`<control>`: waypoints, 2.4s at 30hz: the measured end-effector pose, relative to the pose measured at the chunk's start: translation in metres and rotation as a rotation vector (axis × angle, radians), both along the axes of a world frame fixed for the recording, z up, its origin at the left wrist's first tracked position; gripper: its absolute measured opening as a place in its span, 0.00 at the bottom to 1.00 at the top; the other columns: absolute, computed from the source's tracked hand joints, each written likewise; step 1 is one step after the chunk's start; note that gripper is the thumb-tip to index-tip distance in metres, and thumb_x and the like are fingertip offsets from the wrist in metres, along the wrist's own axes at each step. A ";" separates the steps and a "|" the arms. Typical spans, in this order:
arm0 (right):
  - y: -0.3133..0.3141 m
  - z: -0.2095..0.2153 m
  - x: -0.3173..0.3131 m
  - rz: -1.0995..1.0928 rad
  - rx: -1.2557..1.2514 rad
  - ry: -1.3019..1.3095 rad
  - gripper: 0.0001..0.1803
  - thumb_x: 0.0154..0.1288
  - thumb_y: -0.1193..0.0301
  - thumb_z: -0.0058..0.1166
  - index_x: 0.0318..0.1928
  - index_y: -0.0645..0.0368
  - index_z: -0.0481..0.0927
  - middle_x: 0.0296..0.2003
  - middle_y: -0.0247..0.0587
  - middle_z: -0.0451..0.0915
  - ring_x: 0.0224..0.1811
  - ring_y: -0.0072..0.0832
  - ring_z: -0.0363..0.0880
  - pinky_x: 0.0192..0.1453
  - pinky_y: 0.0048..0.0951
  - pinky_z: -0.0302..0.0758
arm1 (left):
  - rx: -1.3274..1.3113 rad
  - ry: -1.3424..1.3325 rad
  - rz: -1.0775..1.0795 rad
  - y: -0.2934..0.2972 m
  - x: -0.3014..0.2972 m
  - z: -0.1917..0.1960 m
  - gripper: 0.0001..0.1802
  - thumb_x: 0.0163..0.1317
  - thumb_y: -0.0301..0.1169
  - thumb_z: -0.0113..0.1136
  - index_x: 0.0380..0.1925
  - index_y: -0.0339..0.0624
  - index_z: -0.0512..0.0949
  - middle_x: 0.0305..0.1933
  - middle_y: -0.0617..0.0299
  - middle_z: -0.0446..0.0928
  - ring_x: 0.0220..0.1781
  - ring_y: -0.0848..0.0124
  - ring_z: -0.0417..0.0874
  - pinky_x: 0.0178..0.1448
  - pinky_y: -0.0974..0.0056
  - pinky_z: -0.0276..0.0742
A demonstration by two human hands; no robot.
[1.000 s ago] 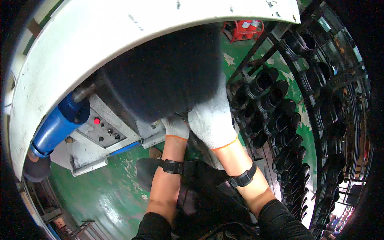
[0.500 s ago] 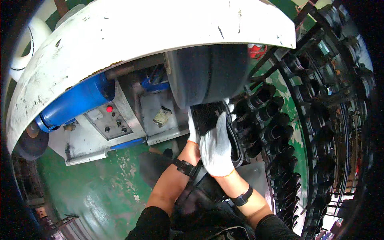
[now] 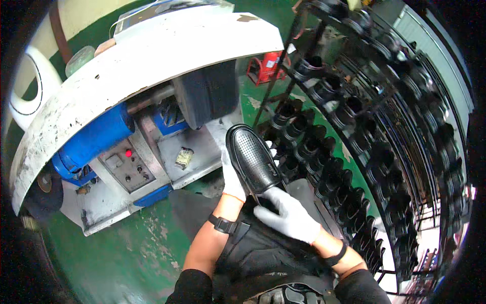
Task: Polishing the soles and edges of black leather shoes using an industrial rotary machine.
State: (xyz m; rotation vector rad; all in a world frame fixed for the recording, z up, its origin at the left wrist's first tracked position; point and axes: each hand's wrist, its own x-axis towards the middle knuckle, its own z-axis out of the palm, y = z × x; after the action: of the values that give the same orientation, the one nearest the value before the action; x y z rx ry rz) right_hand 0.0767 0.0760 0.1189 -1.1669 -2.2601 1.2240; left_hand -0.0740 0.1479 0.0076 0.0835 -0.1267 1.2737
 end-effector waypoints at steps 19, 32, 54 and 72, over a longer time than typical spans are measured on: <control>-0.292 0.175 0.372 -1.330 1.498 -0.293 0.08 0.54 0.76 0.65 0.36 0.54 0.83 0.34 0.38 0.80 0.39 0.38 0.78 0.46 0.34 0.75 | 0.529 0.301 -0.468 -0.093 0.269 0.160 0.35 0.72 0.59 0.41 0.70 0.50 0.61 0.60 0.42 0.74 0.53 0.47 0.80 0.56 0.45 0.78; -0.272 0.276 0.603 -1.330 1.010 -0.468 0.22 0.70 0.54 0.53 0.48 0.62 0.80 0.37 0.40 0.84 0.39 0.25 0.80 0.50 0.28 0.74 | 0.245 0.616 -0.460 -0.102 0.279 0.125 0.33 0.70 0.58 0.47 0.64 0.47 0.66 0.46 0.45 0.80 0.39 0.54 0.84 0.42 0.54 0.84; -0.367 0.095 0.559 -1.770 0.641 -0.369 0.25 0.66 0.59 0.58 0.54 0.68 0.77 0.45 0.55 0.81 0.49 0.38 0.79 0.53 0.41 0.75 | 0.028 0.581 -0.529 -0.083 0.245 0.040 0.22 0.72 0.50 0.51 0.53 0.47 0.75 0.39 0.55 0.82 0.35 0.64 0.82 0.37 0.60 0.80; -0.009 -0.049 0.061 0.042 -0.033 0.094 0.31 0.65 0.64 0.60 0.65 0.64 0.69 0.60 0.51 0.76 0.64 0.33 0.72 0.69 0.33 0.65 | -0.307 0.404 0.188 -0.073 0.064 -0.016 0.42 0.68 0.66 0.40 0.69 0.47 0.64 0.68 0.52 0.69 0.66 0.55 0.74 0.70 0.50 0.70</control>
State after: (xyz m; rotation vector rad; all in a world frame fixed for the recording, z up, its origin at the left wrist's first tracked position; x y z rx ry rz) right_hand 0.1377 0.0668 0.0697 -1.0547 -2.2138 1.3081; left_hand -0.0096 0.0752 -0.0081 0.0878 0.4327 1.4245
